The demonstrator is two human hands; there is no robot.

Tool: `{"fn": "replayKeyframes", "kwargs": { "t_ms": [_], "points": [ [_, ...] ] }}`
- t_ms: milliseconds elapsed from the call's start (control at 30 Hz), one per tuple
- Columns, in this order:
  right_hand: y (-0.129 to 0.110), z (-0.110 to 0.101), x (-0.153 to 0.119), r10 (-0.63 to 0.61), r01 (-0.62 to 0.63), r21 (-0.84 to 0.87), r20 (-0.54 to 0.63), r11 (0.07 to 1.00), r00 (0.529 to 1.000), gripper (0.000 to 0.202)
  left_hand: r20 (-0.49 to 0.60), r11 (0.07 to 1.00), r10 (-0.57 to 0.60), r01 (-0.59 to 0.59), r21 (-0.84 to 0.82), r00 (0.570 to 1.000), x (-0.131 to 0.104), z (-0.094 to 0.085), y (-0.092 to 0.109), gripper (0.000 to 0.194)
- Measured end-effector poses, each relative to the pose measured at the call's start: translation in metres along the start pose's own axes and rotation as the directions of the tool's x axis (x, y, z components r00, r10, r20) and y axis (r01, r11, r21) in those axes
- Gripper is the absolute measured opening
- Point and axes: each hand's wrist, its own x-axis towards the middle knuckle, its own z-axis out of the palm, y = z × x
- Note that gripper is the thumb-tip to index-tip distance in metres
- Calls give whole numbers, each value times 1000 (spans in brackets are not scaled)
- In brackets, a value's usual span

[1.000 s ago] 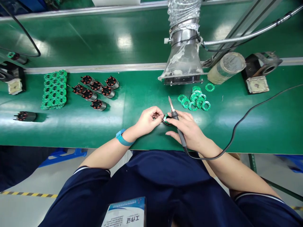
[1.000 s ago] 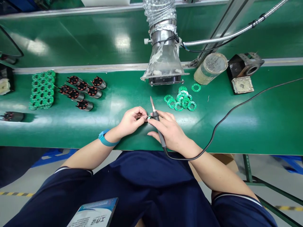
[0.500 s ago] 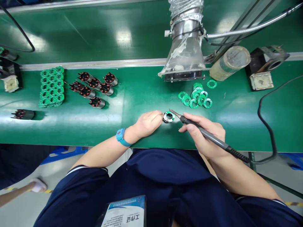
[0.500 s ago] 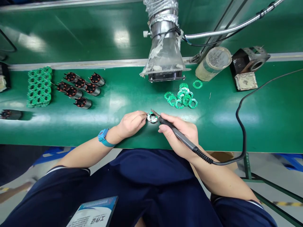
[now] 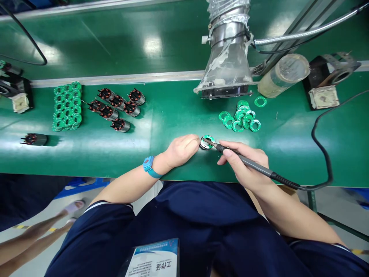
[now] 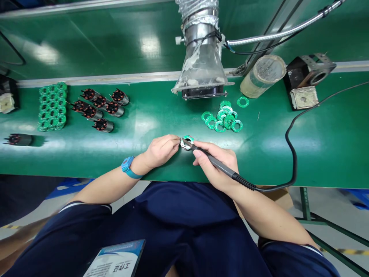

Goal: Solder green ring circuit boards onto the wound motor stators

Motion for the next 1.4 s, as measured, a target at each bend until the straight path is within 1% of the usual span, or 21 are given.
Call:
{"fn": "replayKeyframes", "kwargs": {
  "t_ms": [100, 233, 333, 433, 533, 600, 667, 767, 867, 967, 1100, 1167, 1233, 1300, 1333, 1367, 1400],
  "points": [
    [1, 0, 1, 0, 0, 0, 13, 1000, 1000, 24, -6, 1000, 8, -8, 5, 1000, 0, 0, 0, 17],
    [1, 1, 2, -22, 22, -7, 21, 1000, 1000, 24, -43, 999, 42, -42, 18, 998, 0, 0, 0, 14],
    [-1, 0, 0, -30, 30, -2, 24, 1000, 999, 24, -41, 998, 56, -55, 38, 998, 0, 0, 0, 15],
    [-1, -3, -1, -33, 33, 1, -22, 999, 999, 26, -45, 995, 74, -71, 73, 996, 0, 1, 0, 16],
    [5, -5, 4, -55, 55, 5, -57, 998, 997, 36, -48, 991, 91, -86, 102, 995, 1, 0, 1, 17],
    [13, -6, 11, -100, 100, -13, -24, 995, 995, 41, -36, 990, 91, -86, 114, 995, 2, -1, 1, 18],
    [22, -4, 20, -184, 186, -69, 41, 980, 982, 40, -20, 992, 74, -72, 106, 997, 2, -2, 2, 20],
    [34, 2, 31, -303, 326, -162, 150, 931, 941, 36, 5, 997, 41, -42, 71, 999, 2, -2, 3, 24],
    [43, 9, 37, -352, 402, -177, 258, 898, 900, 47, 11, 998, 39, -40, 54, 999, 2, -2, 3, 24],
    [50, 14, 38, -353, 411, -154, 302, 899, 885, 51, 0, 996, 51, -51, 68, 999, 1, -1, 2, 22],
    [57, 16, 35, -309, 362, -155, 284, 919, 908, 46, -19, 994, 63, -61, 90, 998, 3, 0, 4, 18],
    [60, 16, 35, -295, 352, -172, 288, 920, 911, 45, 8, 996, 49, -49, 76, 999, 5, -2, 7, 19],
    [62, 16, 36, -293, 355, -189, 291, 915, 911, 44, 62, 999, 0, -2, 36, 998, 7, -5, 11, 21],
    [65, 17, 38, -299, 362, -205, 284, 909, 911, 44, 95, 992, -112, 116, -43, 989, 9, -9, 14, 20],
    [66, 18, 38, -303, 366, -209, 280, 907, 911, 43, 105, 974, -190, 201, -103, 976, 11, -11, 16, 18],
    [68, 18, 38, -308, 369, -210, 273, 905, 911, 43, 122, 939, -277, 296, -176, 953, 12, -12, 18, 16],
    [69, 18, 38, -310, 370, -210, 269, 905, 912, 43, 156, 882, -367, 396, -255, 917, 14, -14, 19, 14]
  ]
}}
